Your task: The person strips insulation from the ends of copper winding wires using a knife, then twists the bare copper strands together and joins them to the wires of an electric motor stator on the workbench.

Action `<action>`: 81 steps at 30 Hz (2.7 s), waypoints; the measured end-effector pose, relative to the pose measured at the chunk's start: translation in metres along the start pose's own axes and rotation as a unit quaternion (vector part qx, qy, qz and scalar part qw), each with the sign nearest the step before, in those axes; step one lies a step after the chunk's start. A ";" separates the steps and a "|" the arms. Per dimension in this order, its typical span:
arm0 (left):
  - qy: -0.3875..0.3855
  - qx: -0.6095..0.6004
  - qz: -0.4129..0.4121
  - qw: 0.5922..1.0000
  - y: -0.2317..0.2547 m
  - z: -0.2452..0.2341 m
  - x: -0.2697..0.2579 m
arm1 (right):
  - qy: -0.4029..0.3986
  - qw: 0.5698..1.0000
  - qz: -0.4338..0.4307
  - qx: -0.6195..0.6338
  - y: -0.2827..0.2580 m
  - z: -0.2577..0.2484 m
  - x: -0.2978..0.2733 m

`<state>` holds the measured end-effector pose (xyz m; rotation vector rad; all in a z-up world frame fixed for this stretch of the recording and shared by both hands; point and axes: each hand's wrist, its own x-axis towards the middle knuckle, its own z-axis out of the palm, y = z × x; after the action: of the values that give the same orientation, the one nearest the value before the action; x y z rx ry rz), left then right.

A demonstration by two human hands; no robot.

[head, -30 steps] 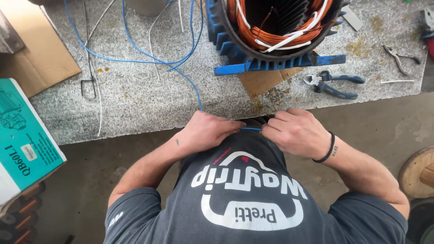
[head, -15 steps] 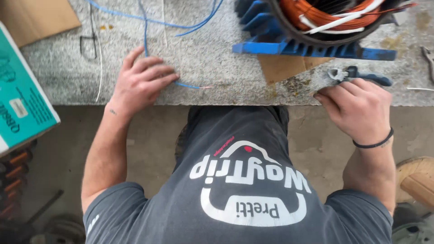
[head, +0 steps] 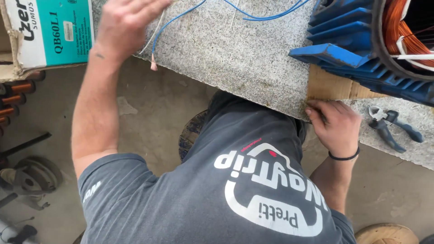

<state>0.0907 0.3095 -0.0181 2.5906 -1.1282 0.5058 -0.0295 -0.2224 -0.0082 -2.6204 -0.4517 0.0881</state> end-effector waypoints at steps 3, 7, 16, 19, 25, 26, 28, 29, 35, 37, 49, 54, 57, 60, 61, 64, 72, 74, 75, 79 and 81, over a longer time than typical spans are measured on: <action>-0.033 0.072 -0.123 0.989 0.014 -0.029 0.000 | 0.028 0.999 0.015 -0.015 0.013 -0.011 -0.004; 0.108 -0.243 -0.072 0.961 0.131 -0.064 0.118 | 0.120 0.989 0.089 -0.013 0.032 -0.066 -0.031; 0.163 -0.462 -0.115 0.864 0.193 0.044 0.225 | 0.138 0.956 0.251 -0.057 0.056 -0.117 -0.042; 0.125 -0.422 -0.097 0.893 0.197 0.012 0.257 | 0.124 0.964 0.226 -0.057 0.079 -0.113 -0.038; 0.105 -0.372 0.017 0.922 0.198 0.005 0.267 | 0.138 0.962 0.230 -0.039 0.110 -0.114 -0.015; 0.115 -0.376 0.046 0.918 0.198 0.008 0.266 | 0.140 0.965 0.222 -0.030 0.114 -0.117 -0.013; 0.130 -0.363 0.073 0.920 0.205 0.008 0.265 | 0.150 0.965 0.215 -0.029 0.115 -0.120 -0.013; 0.143 -0.358 0.099 0.917 0.209 0.009 0.265 | 0.156 0.963 0.216 -0.030 0.115 -0.122 -0.015; 0.212 -0.266 0.197 0.920 0.248 0.031 0.246 | 0.230 0.954 0.195 -0.001 0.100 -0.109 -0.027; 0.216 -0.278 0.193 0.916 0.243 0.032 0.241 | 0.229 0.952 0.202 0.011 0.091 -0.108 -0.030; 0.222 -0.284 0.211 0.908 0.221 0.073 0.196 | 0.258 0.947 0.162 0.104 0.022 -0.085 -0.028; 0.218 -0.292 0.216 0.906 0.218 0.080 0.191 | 0.186 0.956 0.072 0.216 -0.030 -0.056 -0.001; 0.210 -0.308 0.218 0.902 0.219 0.083 0.188 | 0.149 0.935 0.074 0.312 -0.041 -0.043 0.017; 0.211 -0.322 0.208 0.899 0.220 0.082 0.186 | 0.126 0.914 0.097 0.373 -0.041 -0.035 0.028; 0.181 -0.358 0.174 0.899 0.220 0.082 0.184 | 0.123 0.912 0.096 0.380 -0.039 -0.034 0.028; 0.094 -0.520 0.038 0.848 0.222 0.083 0.174 | 0.116 0.905 0.092 0.399 -0.032 -0.030 0.023; -0.071 -0.643 -0.215 0.732 0.235 0.085 0.196 | 0.098 0.913 0.123 0.376 -0.034 -0.032 0.021; -0.051 -0.686 -0.212 0.694 0.236 0.081 0.202 | 0.118 0.934 0.098 0.324 -0.037 -0.034 0.023; -0.051 -0.687 -0.212 0.694 0.235 0.080 0.203 | 0.118 0.934 0.099 0.323 -0.037 -0.036 0.022; -0.059 -0.646 -0.197 0.735 0.230 0.073 0.205 | 0.098 0.941 0.092 0.311 -0.032 -0.050 0.019; -0.075 -0.630 -0.207 0.745 0.229 0.068 0.205 | 0.081 0.944 0.085 0.310 -0.030 -0.060 0.019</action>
<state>0.0647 -0.0003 0.0307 1.5200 -0.5071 -0.4741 -0.0123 -0.2183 0.0595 -2.0168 -0.1076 0.0566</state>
